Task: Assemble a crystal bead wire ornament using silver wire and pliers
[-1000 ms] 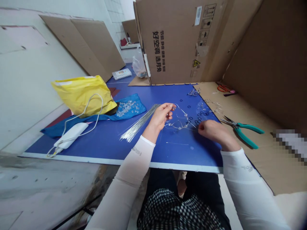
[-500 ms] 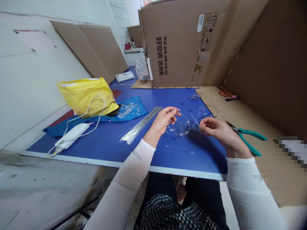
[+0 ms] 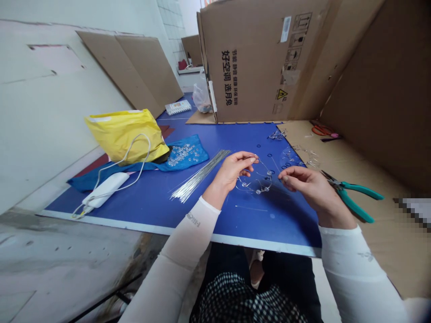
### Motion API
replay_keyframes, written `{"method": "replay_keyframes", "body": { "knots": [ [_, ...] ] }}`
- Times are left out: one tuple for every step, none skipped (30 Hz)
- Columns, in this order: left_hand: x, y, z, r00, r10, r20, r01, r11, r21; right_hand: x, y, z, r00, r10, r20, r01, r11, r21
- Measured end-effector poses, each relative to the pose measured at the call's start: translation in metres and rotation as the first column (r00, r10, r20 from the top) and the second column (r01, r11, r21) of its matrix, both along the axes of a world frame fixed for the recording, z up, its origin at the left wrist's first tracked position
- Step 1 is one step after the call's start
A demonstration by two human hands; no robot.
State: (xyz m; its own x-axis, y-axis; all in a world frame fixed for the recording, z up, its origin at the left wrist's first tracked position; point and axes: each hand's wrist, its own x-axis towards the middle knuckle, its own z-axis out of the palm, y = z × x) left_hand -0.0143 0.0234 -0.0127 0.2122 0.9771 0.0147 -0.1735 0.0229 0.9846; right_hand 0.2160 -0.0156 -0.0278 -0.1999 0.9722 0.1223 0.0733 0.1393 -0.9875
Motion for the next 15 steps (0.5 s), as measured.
{"method": "replay_keyframes", "body": {
  "knots": [
    [0.0,0.0,-0.001,1.0,-0.006,-0.011,0.006,1.0,0.007,-0.002,0.0,0.0,1.0,0.003,-0.01,-0.003,1.0,-0.001],
    [0.001,0.0,-0.002,1.0,-0.014,-0.027,0.015,1.0,0.021,-0.004,0.0,-0.001,1.0,0.004,-0.023,-0.004,1.0,-0.002],
    [0.001,-0.001,-0.003,0.998,-0.028,-0.05,0.03,0.999,0.041,-0.006,0.0,-0.002,0.999,0.003,-0.038,-0.003,1.0,-0.003],
    [0.002,-0.002,-0.003,0.996,-0.045,-0.077,0.049,0.997,0.057,-0.009,0.001,-0.003,0.999,-0.003,-0.054,0.003,1.0,-0.004],
    [0.003,-0.003,-0.003,0.993,-0.064,-0.102,0.071,0.995,0.073,-0.012,0.002,-0.003,0.997,-0.014,-0.072,0.014,1.0,-0.004],
    [0.004,-0.004,-0.002,0.989,-0.081,-0.126,0.093,0.991,0.091,-0.015,0.002,-0.004,0.996,-0.029,-0.085,0.029,1.0,-0.003],
    [0.004,-0.006,-0.001,0.984,-0.095,-0.15,0.111,0.988,0.106,-0.018,0.003,-0.003,0.995,-0.045,-0.092,0.045,0.999,-0.003],
    [0.005,-0.007,0.0,0.98,-0.099,-0.173,0.121,0.985,0.121,-0.021,0.003,-0.003,0.994,-0.057,-0.091,0.057,0.998,-0.003],
    [0.006,-0.009,0.001,0.976,-0.098,-0.193,0.125,0.983,0.132,-0.025,0.002,-0.002,0.994,-0.069,-0.083,0.069,0.998,0.001],
    [0.007,-0.011,0.003,0.973,-0.095,-0.209,0.125,0.983,0.137,-0.028,0.002,-0.001,0.995,-0.077,-0.07,0.078,0.997,0.007],
    [0.008,-0.012,0.004,0.971,-0.091,-0.221,0.123,0.983,0.139,-0.031,0.0,0.001,0.995,-0.08,-0.053,0.081,0.997,0.016],
    [0.009,-0.013,0.005,0.97,-0.086,-0.229,0.121,0.983,0.141,-0.034,-0.001,0.003,0.996,-0.087,-0.036,0.088,0.996,0.027],
    [0.01,-0.014,0.006,0.968,-0.08,-0.238,0.116,0.983,0.145,-0.036,-0.003,0.004,0.995,-0.096,-0.021,0.097,0.995,0.04],
    [0.01,-0.015,0.006,0.966,-0.071,-0.25,0.111,0.982,0.152,-0.038,-0.004,0.006,0.994,-0.106,-0.003,0.106,0.993,0.056],
    [0.011,-0.015,0.006,0.963,-0.061,-0.264,0.106,0.981,0.161,-0.04,-0.005,0.006,0.993,-0.117,0.019,0.115,0.991,0.073]
  ]
}}
